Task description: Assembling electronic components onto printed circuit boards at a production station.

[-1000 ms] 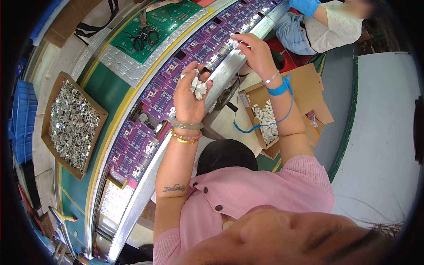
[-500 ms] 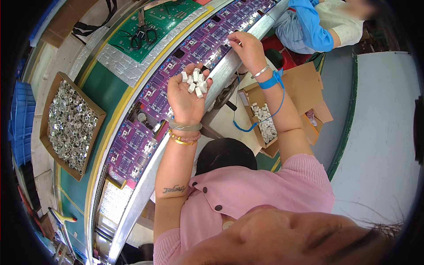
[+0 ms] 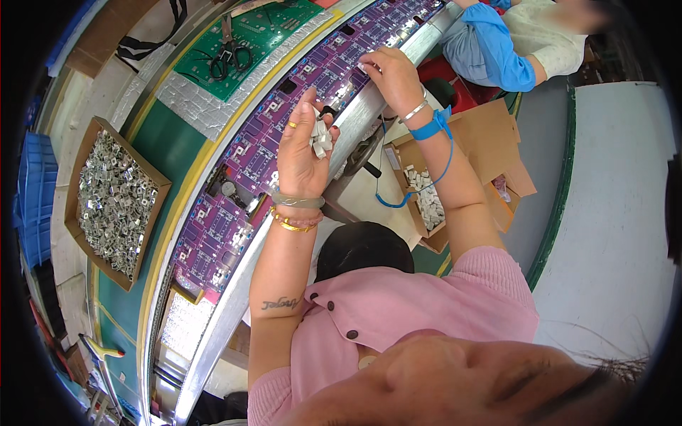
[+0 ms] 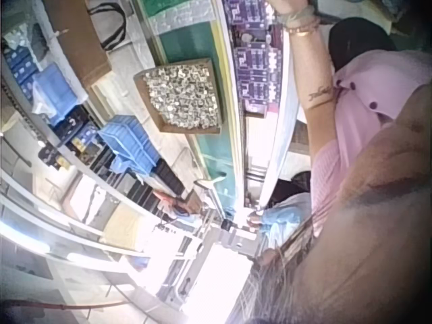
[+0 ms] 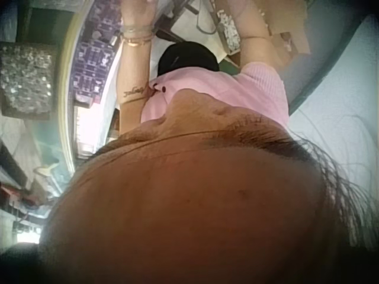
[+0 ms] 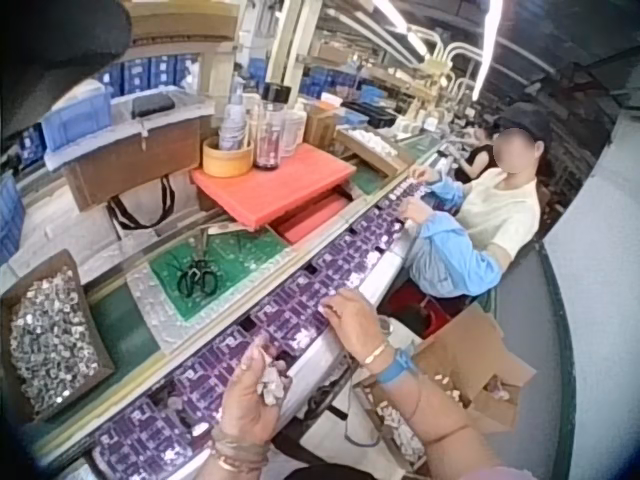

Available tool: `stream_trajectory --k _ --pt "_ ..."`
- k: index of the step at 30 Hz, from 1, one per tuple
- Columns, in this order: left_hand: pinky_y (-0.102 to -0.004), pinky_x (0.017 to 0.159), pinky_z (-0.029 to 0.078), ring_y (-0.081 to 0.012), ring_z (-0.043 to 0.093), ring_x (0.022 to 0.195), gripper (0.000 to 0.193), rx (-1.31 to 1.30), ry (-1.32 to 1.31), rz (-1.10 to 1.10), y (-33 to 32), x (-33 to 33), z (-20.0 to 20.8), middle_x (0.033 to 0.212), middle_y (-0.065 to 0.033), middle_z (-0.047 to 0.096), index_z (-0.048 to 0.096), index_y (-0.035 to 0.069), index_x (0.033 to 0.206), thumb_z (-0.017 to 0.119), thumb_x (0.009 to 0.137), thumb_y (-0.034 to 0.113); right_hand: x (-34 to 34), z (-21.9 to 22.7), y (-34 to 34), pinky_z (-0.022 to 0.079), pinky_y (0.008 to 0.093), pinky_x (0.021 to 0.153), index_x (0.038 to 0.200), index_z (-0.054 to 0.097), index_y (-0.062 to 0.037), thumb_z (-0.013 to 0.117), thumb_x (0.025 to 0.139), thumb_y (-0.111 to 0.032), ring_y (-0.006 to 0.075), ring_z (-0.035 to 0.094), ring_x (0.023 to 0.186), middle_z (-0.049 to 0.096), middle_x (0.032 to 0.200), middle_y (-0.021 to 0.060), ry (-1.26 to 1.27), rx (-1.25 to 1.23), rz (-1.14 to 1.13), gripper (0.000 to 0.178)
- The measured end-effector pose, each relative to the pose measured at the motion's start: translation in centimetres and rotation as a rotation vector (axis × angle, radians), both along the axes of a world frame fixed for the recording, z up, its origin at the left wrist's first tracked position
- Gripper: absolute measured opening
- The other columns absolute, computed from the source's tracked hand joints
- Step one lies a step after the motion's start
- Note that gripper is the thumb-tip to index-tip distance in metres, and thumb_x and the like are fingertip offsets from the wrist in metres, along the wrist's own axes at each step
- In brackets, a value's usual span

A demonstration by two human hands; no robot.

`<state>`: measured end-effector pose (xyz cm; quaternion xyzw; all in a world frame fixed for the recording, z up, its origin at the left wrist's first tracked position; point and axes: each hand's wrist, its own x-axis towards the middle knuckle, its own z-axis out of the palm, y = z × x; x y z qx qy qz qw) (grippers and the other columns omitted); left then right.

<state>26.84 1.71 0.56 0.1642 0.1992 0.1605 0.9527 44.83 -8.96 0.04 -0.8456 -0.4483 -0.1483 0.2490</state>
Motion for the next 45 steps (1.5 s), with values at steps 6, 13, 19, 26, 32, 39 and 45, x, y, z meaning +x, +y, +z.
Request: stream_trajectory --k 6,13,19,26,32,39,45 --pt "-0.0226 0.063 0.048 -0.0095 0.055 0.076 0.037 -0.017 -0.047 -0.001 0.2 0.0 -0.2 0.091 0.0001 0.056 0.052 0.007 0.121 0.061 0.089 0.022 -0.1 0.0 0.5 0.045 0.0371 0.072 0.084 0.066 -0.0048 0.065 0.075 -0.009 0.0287 0.056 0.079 0.058 0.077 0.0095 -0.030 -0.019 0.009 0.010" --pt "-0.0235 0.064 0.047 -0.0103 0.054 0.077 0.041 -0.010 -0.072 -0.042 0.0 0.2 -0.7 0.092 -0.0013 0.055 0.047 0.002 0.126 0.052 0.094 0.026 -0.6 0.2 0.3 0.044 0.0376 0.078 0.085 0.066 -0.0055 0.067 0.073 -0.010 0.0303 0.054 0.089 0.060 0.089 0.0098 -0.048 0.018 0.012 0.013" --pt "-0.0249 0.065 0.046 -0.0126 0.053 0.078 0.040 -0.066 -0.043 -0.168 0.1 -0.2 0.6 0.096 -0.0043 0.056 0.047 0.000 0.125 0.041 0.098 0.029 -4.4 4.5 0.5 0.042 0.0342 0.088 0.114 0.061 -0.0086 0.056 0.089 -0.019 0.0210 0.054 0.100 0.060 0.106 0.0065 0.962 0.176 0.634 0.027" --pt "-0.0272 0.065 0.046 -0.0143 0.054 0.080 0.037 0.009 -0.190 -0.258 0.2 0.0 -0.6 0.099 -0.0058 0.056 0.048 0.001 0.119 0.040 0.098 0.030 -5.2 4.5 0.7 0.044 0.0304 0.090 0.111 0.059 -0.0034 0.060 0.086 -0.013 0.0168 0.055 0.102 0.058 0.114 0.0089 0.849 0.026 0.574 0.027" --pt "-0.0306 0.073 0.051 -0.0229 0.054 0.090 0.035 -0.436 -0.313 -0.202 1.6 -0.5 -0.4 0.112 -0.0179 0.054 0.044 -0.003 0.124 0.045 0.092 0.011 -5.0 4.4 0.3 0.048 0.0256 0.081 0.096 0.059 -0.0013 0.066 0.082 -0.010 0.0103 0.059 0.090 0.064 0.095 0.0049 1.099 0.515 0.527 0.018" --pt "-0.0587 0.107 0.026 -0.0392 0.045 0.116 0.032 -0.771 -0.217 0.065 5.3 -1.6 0.4 0.119 -0.0256 0.049 0.053 -0.002 0.113 0.031 0.092 0.009 -6.3 4.3 -0.4 0.048 0.0213 0.063 0.101 0.057 -0.0003 0.060 0.088 -0.014 0.0073 0.057 0.073 0.062 0.083 0.0027 0.997 0.527 0.379 0.019" --pt "-0.0507 0.092 0.046 -0.0366 0.051 0.109 0.030 -0.717 -0.151 0.023 9.3 -4.2 -2.5 0.114 -0.0256 0.052 0.050 -0.003 0.114 0.035 0.088 0.003 -7.9 4.4 0.1 0.051 0.0241 0.065 0.106 0.059 -0.0014 0.059 0.087 -0.010 0.0101 0.059 0.077 0.062 0.086 0.0052 0.920 0.518 0.406 0.021"
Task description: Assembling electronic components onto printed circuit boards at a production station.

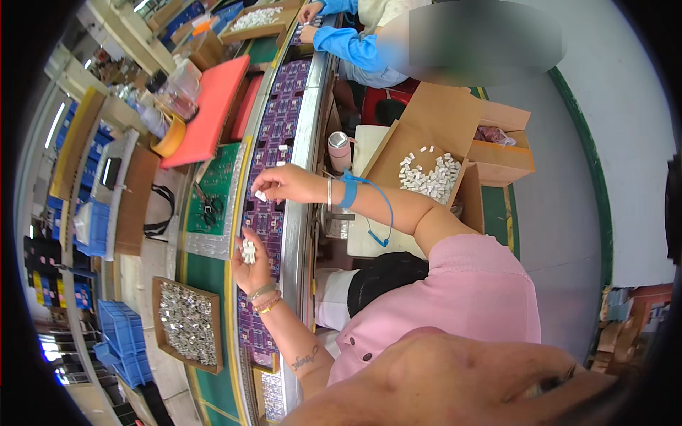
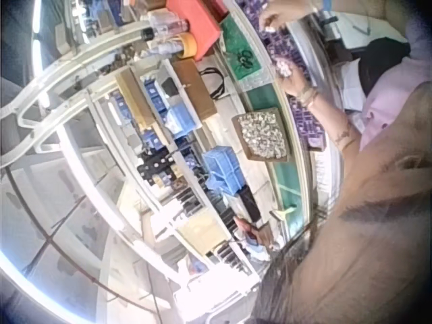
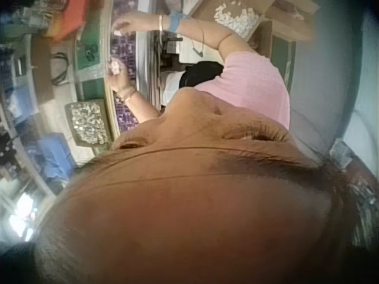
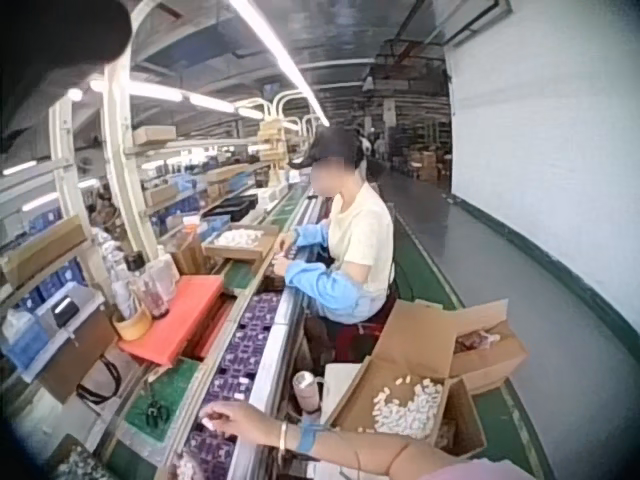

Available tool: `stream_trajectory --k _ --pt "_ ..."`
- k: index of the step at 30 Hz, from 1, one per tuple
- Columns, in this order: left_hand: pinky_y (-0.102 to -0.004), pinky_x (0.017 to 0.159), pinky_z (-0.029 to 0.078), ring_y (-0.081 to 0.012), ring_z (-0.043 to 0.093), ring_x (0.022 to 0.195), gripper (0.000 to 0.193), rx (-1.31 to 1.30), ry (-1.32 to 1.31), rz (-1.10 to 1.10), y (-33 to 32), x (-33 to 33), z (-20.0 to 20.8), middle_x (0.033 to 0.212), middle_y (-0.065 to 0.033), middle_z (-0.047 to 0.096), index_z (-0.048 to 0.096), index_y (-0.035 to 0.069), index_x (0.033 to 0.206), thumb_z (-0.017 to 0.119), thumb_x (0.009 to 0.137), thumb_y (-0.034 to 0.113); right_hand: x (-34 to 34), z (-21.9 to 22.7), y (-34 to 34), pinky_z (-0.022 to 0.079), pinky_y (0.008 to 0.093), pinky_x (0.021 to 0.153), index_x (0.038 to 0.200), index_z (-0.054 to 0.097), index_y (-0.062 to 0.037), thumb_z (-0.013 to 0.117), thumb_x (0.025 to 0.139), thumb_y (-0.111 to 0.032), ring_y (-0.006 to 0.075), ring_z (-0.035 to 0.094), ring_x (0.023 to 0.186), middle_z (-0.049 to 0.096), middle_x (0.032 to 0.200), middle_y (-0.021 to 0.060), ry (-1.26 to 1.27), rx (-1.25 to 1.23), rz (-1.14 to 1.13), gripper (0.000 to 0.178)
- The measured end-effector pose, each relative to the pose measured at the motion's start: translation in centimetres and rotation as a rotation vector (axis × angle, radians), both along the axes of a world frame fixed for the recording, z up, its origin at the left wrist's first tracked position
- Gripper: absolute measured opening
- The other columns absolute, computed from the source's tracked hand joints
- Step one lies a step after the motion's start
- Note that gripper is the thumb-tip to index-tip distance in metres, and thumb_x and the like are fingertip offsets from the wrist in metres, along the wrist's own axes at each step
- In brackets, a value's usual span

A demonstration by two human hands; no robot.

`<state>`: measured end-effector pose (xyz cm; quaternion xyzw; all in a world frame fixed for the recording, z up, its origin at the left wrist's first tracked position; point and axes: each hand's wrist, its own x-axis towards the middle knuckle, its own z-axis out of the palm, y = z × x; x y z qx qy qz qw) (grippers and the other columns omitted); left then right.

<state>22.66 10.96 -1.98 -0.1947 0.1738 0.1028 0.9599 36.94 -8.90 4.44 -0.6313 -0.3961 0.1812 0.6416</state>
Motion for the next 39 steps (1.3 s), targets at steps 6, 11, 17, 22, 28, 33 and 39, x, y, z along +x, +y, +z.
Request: stream_trajectory --k 6,11,17,22,28,33,39 --pt "-0.0347 0.072 0.052 -0.0267 0.058 0.092 0.028 0.055 -0.060 -0.137 0.9 -2.7 1.3 0.110 -0.0197 0.055 0.050 -0.004 0.113 0.042 0.086 -0.002 -0.7 0.1 -0.8 0.050 0.0274 0.070 0.096 0.062 -0.0015 0.065 0.077 -0.007 0.0142 0.062 0.074 0.065 0.081 0.0074 -0.159 0.090 -0.078 0.020" --pt "-0.0337 0.074 0.053 -0.0246 0.058 0.095 0.035 0.182 -0.041 -0.099 0.3 -4.5 2.6 0.113 -0.0161 0.058 0.048 -0.002 0.120 0.045 0.085 -0.003 -1.5 0.7 -2.1 0.050 0.0286 0.073 0.094 0.062 -0.0012 0.066 0.076 -0.006 0.0159 0.063 0.078 0.065 0.084 0.0083 -0.210 0.099 -0.088 0.019" --pt "-0.0321 0.076 0.052 -0.0207 0.057 0.089 0.031 0.272 -0.042 -0.092 0.1 -6.8 2.1 0.109 -0.0124 0.059 0.053 0.000 0.117 0.050 0.086 -0.002 -1.7 -0.1 -3.3 0.050 0.0273 0.075 0.101 0.060 -0.0010 0.064 0.083 -0.009 0.0131 0.061 0.082 0.063 0.090 0.0076 -0.189 0.024 -0.027 0.020" --pt "-0.0307 0.078 0.052 -0.0189 0.056 0.087 0.030 0.463 0.035 -0.136 -0.6 -5.9 1.7 0.096 -0.0102 0.058 0.052 -0.003 0.117 0.052 0.087 -0.001 1.1 -2.4 -6.5 0.049 0.0259 0.075 0.100 0.061 -0.0008 0.061 0.083 -0.005 0.0114 0.060 0.082 0.064 0.090 0.0055 -0.218 -0.064 -0.186 0.017" --pt "-0.0309 0.078 0.054 -0.0222 0.057 0.088 0.028 0.512 0.100 -0.062 -1.4 -5.2 2.4 0.108 -0.0157 0.057 0.049 0.000 0.114 0.054 0.086 -0.002 2.4 -2.9 -4.4 0.051 0.0272 0.071 0.097 0.061 -0.0014 0.062 0.081 -0.004 0.0180 0.064 0.079 0.066 0.087 0.0082 -0.253 -0.162 -0.281 0.017" --pt "-0.0302 0.076 0.055 -0.0236 0.058 0.089 0.031 0.448 0.118 -0.080 -1.3 -4.3 2.1 0.109 -0.0162 0.057 0.048 0.001 0.113 0.056 0.083 -0.005 3.9 -4.2 -2.0 0.050 0.0279 0.070 0.099 0.062 -0.0027 0.063 0.080 -0.005 0.0190 0.063 0.077 0.065 0.088 0.0093 -0.459 -0.276 -0.345 0.019" --pt "-0.0307 0.076 0.056 -0.0238 0.059 0.090 0.029 0.401 0.085 -0.142 -2.2 -4.4 1.9 0.102 -0.0129 0.058 0.050 0.002 0.113 0.056 0.085 -0.002 5.3 -5.1 -0.9 0.050 0.0292 0.066 0.094 0.063 -0.0032 0.063 0.079 -0.006 0.0213 0.063 0.076 0.065 0.086 0.0091 -0.578 -0.367 -0.335 0.015"
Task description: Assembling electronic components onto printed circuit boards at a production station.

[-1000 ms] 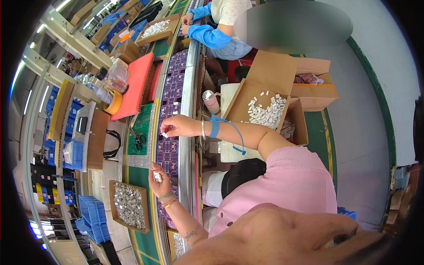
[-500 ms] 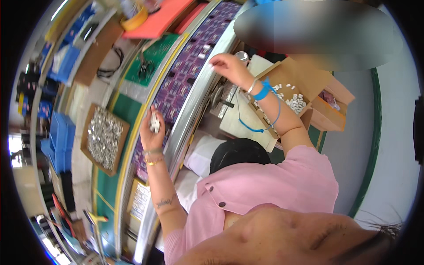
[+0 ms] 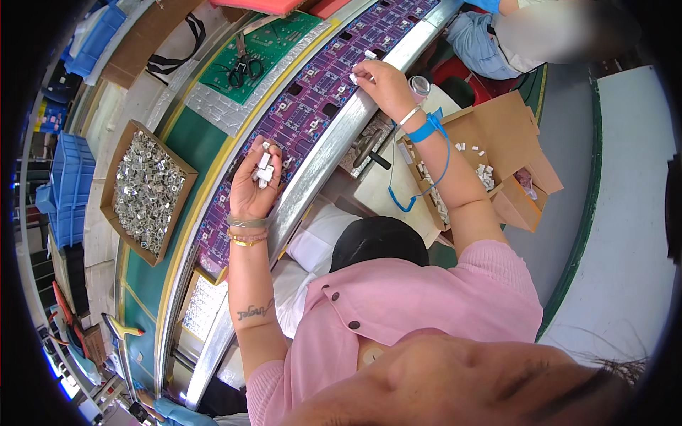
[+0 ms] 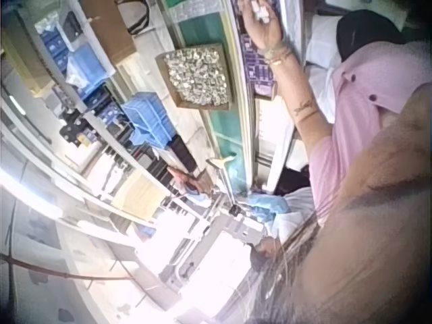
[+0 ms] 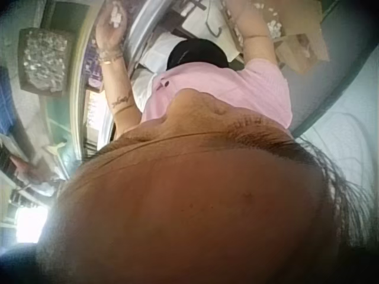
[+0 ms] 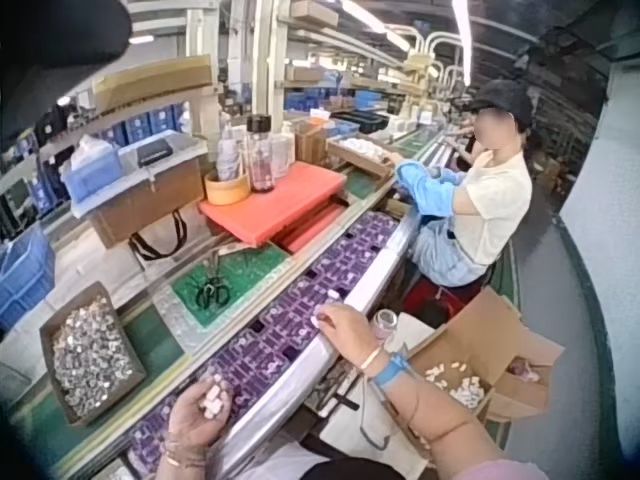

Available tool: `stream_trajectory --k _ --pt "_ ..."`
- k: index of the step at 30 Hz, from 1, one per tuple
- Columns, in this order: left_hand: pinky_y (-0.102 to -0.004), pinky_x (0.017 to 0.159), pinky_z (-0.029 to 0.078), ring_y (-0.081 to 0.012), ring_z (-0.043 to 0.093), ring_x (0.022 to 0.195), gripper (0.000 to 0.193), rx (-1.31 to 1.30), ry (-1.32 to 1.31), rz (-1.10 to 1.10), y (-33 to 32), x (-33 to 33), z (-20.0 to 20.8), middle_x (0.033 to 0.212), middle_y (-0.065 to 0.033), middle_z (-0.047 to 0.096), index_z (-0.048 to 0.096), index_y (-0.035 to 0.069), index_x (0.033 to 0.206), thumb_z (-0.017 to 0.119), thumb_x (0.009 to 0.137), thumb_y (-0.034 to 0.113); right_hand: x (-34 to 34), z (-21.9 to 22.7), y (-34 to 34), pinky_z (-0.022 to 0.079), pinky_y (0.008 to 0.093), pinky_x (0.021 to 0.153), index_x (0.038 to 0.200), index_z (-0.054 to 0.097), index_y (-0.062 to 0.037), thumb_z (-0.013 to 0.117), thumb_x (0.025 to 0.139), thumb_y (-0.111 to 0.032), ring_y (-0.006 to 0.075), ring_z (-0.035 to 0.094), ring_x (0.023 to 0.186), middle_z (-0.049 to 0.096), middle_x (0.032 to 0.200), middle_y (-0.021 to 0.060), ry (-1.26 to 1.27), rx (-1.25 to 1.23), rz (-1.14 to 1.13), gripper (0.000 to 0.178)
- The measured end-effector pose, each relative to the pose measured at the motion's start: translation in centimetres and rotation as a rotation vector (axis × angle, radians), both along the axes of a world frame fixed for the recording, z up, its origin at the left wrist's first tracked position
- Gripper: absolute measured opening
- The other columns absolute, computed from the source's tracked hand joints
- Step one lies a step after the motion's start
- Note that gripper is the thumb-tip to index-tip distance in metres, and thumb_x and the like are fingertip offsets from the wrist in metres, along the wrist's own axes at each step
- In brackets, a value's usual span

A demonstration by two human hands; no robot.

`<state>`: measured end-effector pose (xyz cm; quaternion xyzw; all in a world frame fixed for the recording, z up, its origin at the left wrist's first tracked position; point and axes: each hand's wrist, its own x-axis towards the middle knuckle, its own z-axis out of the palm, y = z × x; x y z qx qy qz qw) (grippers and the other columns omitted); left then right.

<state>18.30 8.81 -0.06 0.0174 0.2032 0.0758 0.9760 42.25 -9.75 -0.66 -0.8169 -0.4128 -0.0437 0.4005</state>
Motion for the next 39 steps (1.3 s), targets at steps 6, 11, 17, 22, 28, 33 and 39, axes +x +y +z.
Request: stream_trajectory --k 6,11,17,22,28,33,39 --pt "-0.0331 0.077 0.056 -0.0243 0.057 0.096 0.023 0.085 0.012 -0.019 -0.4 -0.5 -0.2 0.110 -0.0112 0.057 0.055 0.003 0.112 0.055 0.089 0.003 -0.2 0.5 0.4 0.048 0.0362 0.069 0.087 0.062 -0.0032 0.062 0.077 -0.008 0.0278 0.060 0.077 0.064 0.082 0.0106 0.038 -0.008 0.008 0.011" --pt "-0.0305 0.077 0.056 -0.0222 0.057 0.091 0.022 -0.027 0.006 -0.007 -0.6 -0.3 0.0 0.106 -0.0119 0.057 0.055 0.001 0.109 0.056 0.087 0.002 0.0 0.0 0.9 0.047 0.0382 0.072 0.085 0.064 -0.0039 0.063 0.077 -0.009 0.0295 0.058 0.080 0.062 0.080 0.0105 -0.083 -0.040 0.009 0.010" --pt "-0.0305 0.077 0.056 -0.0220 0.060 0.088 0.025 0.084 0.074 0.026 -0.9 -0.3 -0.1 0.101 -0.0124 0.060 0.052 0.001 0.109 0.059 0.085 0.001 0.0 -0.2 1.2 0.046 0.0386 0.073 0.085 0.066 -0.0039 0.064 0.076 -0.009 0.0303 0.056 0.081 0.060 0.079 0.0106 -0.163 -0.070 0.020 0.011" --pt "-0.0339 0.082 0.055 -0.0253 0.060 0.096 0.030 0.065 0.033 0.004 -0.9 -0.2 -0.1 0.110 -0.0154 0.059 0.051 -0.001 0.116 0.056 0.087 0.003 -0.2 -0.2 1.4 0.046 0.0382 0.074 0.085 0.066 -0.0042 0.064 0.075 -0.009 0.0296 0.056 0.082 0.060 0.080 0.0102 -0.132 -0.069 0.002 0.011" --pt "-0.0449 0.099 0.043 -0.0344 0.048 0.118 0.037 -0.081 -0.076 -0.058 -1.1 0.0 0.1 0.128 -0.0204 0.048 0.043 -0.004 0.125 0.049 0.091 0.009 -2.9 2.8 2.1 0.045 0.0369 0.075 0.089 0.065 -0.0052 0.066 0.073 -0.008 0.0295 0.054 0.084 0.060 0.085 0.0082 -0.284 0.040 0.068 0.016" --pt "-0.0450 0.095 0.046 -0.0334 0.053 0.112 0.037 -0.043 -0.105 -0.066 -1.1 0.0 0.1 0.122 -0.0204 0.052 0.043 -0.004 0.125 0.045 0.093 0.016 -9.6 5.7 3.7 0.045 0.0346 0.074 0.092 0.063 -0.0069 0.067 0.073 -0.012 0.0254 0.054 0.084 0.059 0.088 0.0058 -0.099 0.091 0.589 0.019" --pt "-0.0408 0.086 0.049 -0.0263 0.058 0.100 0.037 -0.023 -0.116 -0.076 -0.7 0.0 -0.8 0.112 -0.0160 0.057 0.047 -0.001 0.123 0.043 0.094 0.021 -12.6 4.6 5.0 0.045 0.0335 0.072 0.095 0.062 -0.0081 0.073 0.067 -0.016 0.0251 0.053 0.082 0.057 0.092 0.0048 -0.166 0.094 0.609 0.032"
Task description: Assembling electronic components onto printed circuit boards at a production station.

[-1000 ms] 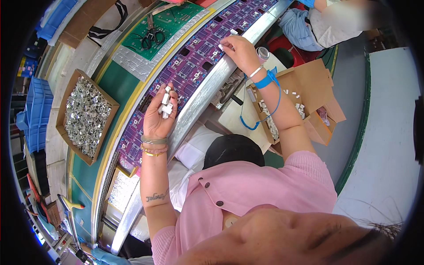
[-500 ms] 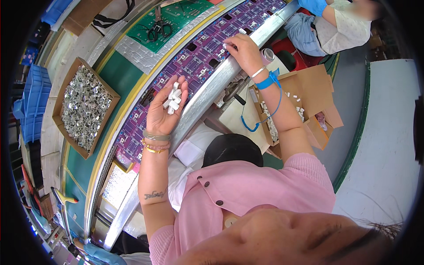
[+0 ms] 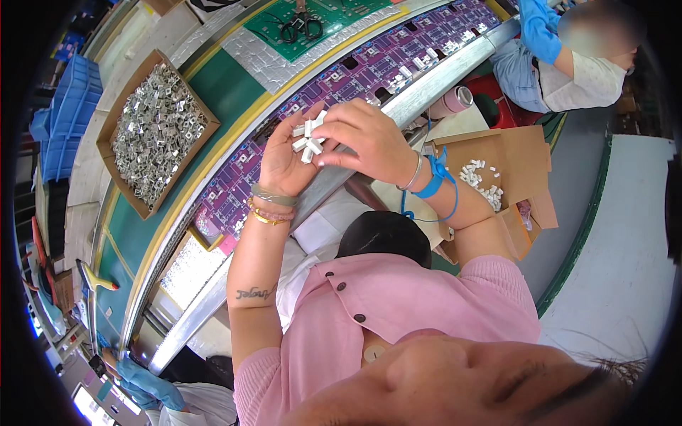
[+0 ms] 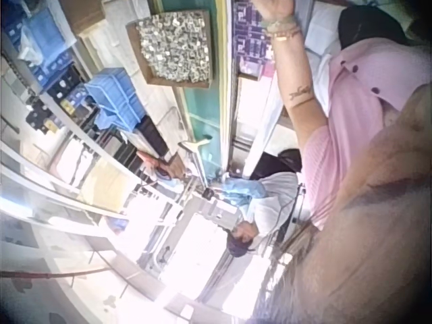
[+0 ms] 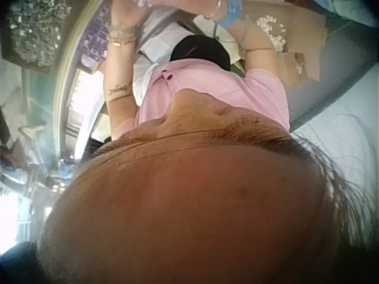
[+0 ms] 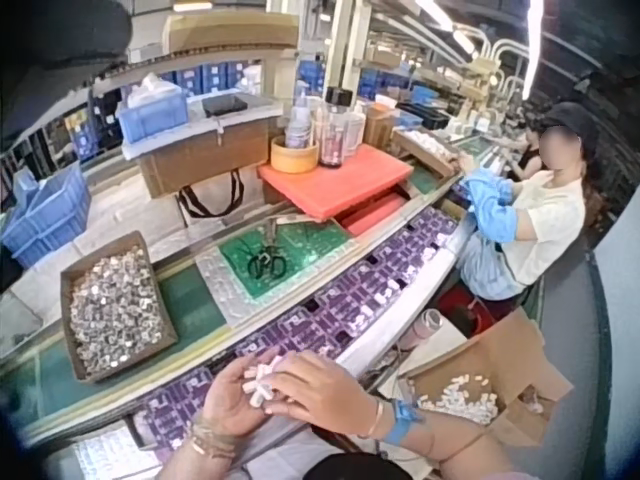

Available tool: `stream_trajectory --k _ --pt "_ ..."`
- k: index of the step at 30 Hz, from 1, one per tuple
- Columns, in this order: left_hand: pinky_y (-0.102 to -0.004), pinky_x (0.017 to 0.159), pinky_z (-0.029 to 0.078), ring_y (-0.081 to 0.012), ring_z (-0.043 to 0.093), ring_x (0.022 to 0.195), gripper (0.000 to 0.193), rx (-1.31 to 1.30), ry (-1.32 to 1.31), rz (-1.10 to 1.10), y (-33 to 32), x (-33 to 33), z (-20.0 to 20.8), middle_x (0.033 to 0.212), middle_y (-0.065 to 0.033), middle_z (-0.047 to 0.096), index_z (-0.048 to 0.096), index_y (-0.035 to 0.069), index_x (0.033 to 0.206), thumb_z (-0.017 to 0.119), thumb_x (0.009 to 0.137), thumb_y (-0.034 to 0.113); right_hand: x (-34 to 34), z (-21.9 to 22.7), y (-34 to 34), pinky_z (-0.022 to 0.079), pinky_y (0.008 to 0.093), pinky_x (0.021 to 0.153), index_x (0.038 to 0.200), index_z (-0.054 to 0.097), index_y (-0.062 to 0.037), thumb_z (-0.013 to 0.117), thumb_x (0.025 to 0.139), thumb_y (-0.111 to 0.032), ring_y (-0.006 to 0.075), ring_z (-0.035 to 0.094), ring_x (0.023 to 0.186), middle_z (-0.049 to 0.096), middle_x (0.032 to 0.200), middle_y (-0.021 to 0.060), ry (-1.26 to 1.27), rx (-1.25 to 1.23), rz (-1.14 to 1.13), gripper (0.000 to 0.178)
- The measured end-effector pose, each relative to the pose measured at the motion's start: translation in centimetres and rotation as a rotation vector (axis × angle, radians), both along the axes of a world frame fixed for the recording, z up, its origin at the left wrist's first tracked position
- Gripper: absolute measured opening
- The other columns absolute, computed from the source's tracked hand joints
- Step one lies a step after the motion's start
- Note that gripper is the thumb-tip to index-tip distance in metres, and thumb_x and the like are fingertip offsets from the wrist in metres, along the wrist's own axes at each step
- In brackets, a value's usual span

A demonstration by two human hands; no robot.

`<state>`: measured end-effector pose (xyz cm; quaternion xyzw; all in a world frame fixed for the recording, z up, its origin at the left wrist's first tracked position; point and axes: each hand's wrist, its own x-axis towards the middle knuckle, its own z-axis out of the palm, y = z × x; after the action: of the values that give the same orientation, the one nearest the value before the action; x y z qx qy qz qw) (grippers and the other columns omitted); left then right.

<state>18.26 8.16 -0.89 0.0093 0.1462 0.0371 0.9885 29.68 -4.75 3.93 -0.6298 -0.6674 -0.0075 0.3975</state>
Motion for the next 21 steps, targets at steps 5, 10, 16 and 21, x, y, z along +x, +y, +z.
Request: stream_trajectory --k 5,10,16,21 --pt "-0.0379 0.086 0.048 -0.0255 0.057 0.103 0.039 -0.053 -0.107 -0.025 0.1 -0.3 -0.8 0.116 -0.0161 0.056 0.048 0.000 0.123 0.043 0.094 0.025 -1.6 -0.3 0.6 0.044 0.0326 0.071 0.094 0.062 -0.0088 0.073 0.065 -0.014 0.0246 0.052 0.080 0.054 0.093 0.0049 -0.058 -0.046 -0.084 0.031" --pt "-0.0399 0.096 0.042 -0.0288 0.054 0.108 0.039 -0.009 -0.052 0.025 -0.3 0.0 0.4 0.123 -0.0187 0.053 0.048 -0.001 0.123 0.042 0.094 0.025 -1.3 -0.5 0.1 0.044 0.0327 0.072 0.094 0.063 -0.0096 0.071 0.067 -0.010 0.0241 0.052 0.081 0.053 0.094 0.0046 -0.062 -0.028 -0.034 0.028" --pt "-0.0382 0.082 0.054 -0.0288 0.057 0.102 0.037 0.120 0.037 0.121 0.0 -0.5 -0.4 0.122 -0.0186 0.052 0.042 -0.002 0.124 0.044 0.090 0.011 1.9 0.7 -2.3 0.048 0.0312 0.065 0.094 0.060 -0.0038 0.068 0.076 -0.010 0.0194 0.059 0.071 0.059 0.085 0.0081 0.479 -0.103 -0.286 0.021" --pt "-0.0335 0.081 0.055 -0.0246 0.059 0.096 0.038 0.161 0.123 0.147 -0.4 0.2 1.0 0.118 -0.0160 0.054 0.045 -0.003 0.122 0.052 0.085 0.001 8.7 -1.8 -3.8 0.048 0.0307 0.065 0.097 0.061 -0.0036 0.066 0.077 -0.008 0.0214 0.061 0.074 0.061 0.083 0.0098 0.338 -0.194 -0.576 0.021"
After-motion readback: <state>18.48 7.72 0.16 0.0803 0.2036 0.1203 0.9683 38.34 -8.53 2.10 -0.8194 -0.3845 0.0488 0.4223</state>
